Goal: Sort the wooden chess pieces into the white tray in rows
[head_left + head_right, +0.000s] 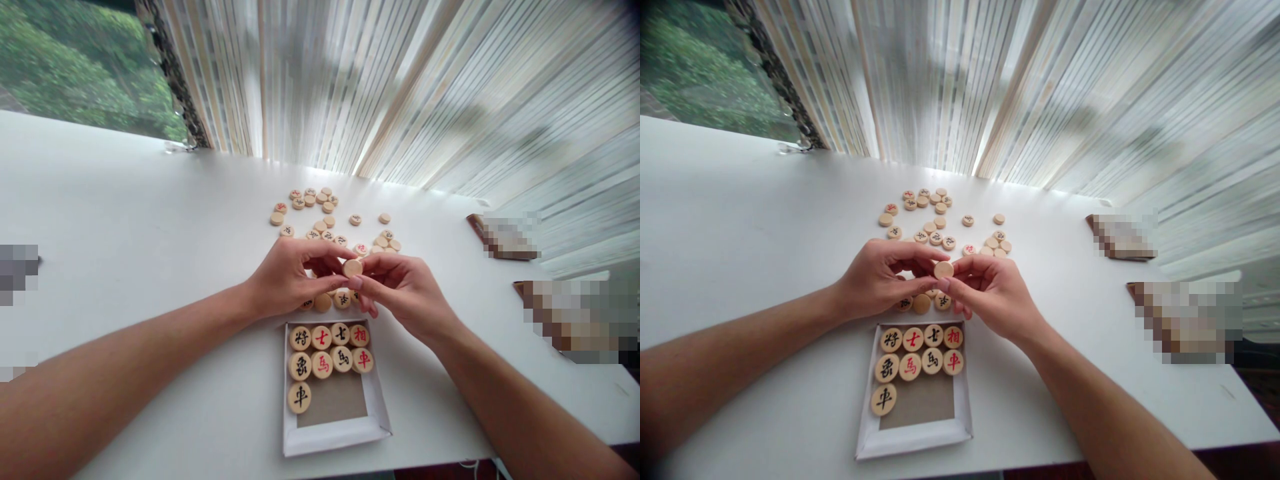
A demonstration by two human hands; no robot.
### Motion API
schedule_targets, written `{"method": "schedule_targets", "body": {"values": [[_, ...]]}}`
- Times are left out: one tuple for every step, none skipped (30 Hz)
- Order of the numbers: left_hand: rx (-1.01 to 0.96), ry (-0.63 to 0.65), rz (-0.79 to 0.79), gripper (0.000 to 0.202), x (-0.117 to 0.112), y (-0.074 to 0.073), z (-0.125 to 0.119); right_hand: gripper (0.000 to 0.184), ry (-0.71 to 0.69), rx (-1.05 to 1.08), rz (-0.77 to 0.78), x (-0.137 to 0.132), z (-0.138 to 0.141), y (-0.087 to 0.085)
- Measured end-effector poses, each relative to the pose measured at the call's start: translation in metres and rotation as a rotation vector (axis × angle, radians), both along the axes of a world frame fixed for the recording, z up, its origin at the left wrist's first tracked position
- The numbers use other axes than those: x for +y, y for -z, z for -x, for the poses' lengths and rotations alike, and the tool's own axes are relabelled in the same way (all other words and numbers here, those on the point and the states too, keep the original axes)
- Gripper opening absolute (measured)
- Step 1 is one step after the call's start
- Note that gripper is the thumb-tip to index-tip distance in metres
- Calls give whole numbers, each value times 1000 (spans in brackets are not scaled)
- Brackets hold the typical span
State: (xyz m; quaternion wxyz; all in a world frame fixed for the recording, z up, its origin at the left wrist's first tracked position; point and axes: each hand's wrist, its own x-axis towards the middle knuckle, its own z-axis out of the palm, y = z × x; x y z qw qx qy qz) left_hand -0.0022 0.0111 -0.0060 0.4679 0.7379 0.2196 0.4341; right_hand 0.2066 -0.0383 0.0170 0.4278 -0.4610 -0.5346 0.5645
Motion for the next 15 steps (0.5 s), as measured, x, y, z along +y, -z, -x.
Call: {"method": "schedule_targets", "body": {"values": [[2,-5,-13,30,0,0,0,36,4,-8,3,0,1,0],[2,-10,-27,29,0,-1,0,36,10,-16,2,0,1,0],[1,-16,-44,29,-1,-1,0,37,14,-22,-1,0,2,0],[3,-22,-62,29,-1,-2,0,37,19,-26,-6,-1,3,0],[5,-27,-81,28,-1,-2,0,38,26,-29,-10,-1,4,0],[9,-32,-100,28,-1,-2,-1,38,33,-32,-14,-1,4,0],[14,-36,-121,28,-2,-3,-1,39,40,-38,-16,-1,5,0],[20,-39,-143,27,-2,-3,-1,39,48,-46,-19,-2,5,0],[27,-45,-166,26,-2,-3,-1,39,55,-56,-25,-2,5,1],[35,-50,-190,24,-2,-3,-1,39,60,-68,-31,-2,5,1],[45,-56,-214,23,-3,-3,-1,38,64,-81,-39,-2,5,1],[56,-62,-235,22,-3,-2,-1,38,68,-90,-48,-2,5,1],[65,-67,-250,21,-3,-2,-1,37,70,-96,-56,-2,5,1],[72,-68,-260,21,-3,-2,-1,36,68,-98,-62,-2,5,1],[74,-68,-264,22,-3,-2,-1,35,62,-96,-66,-2,5,0]]}}
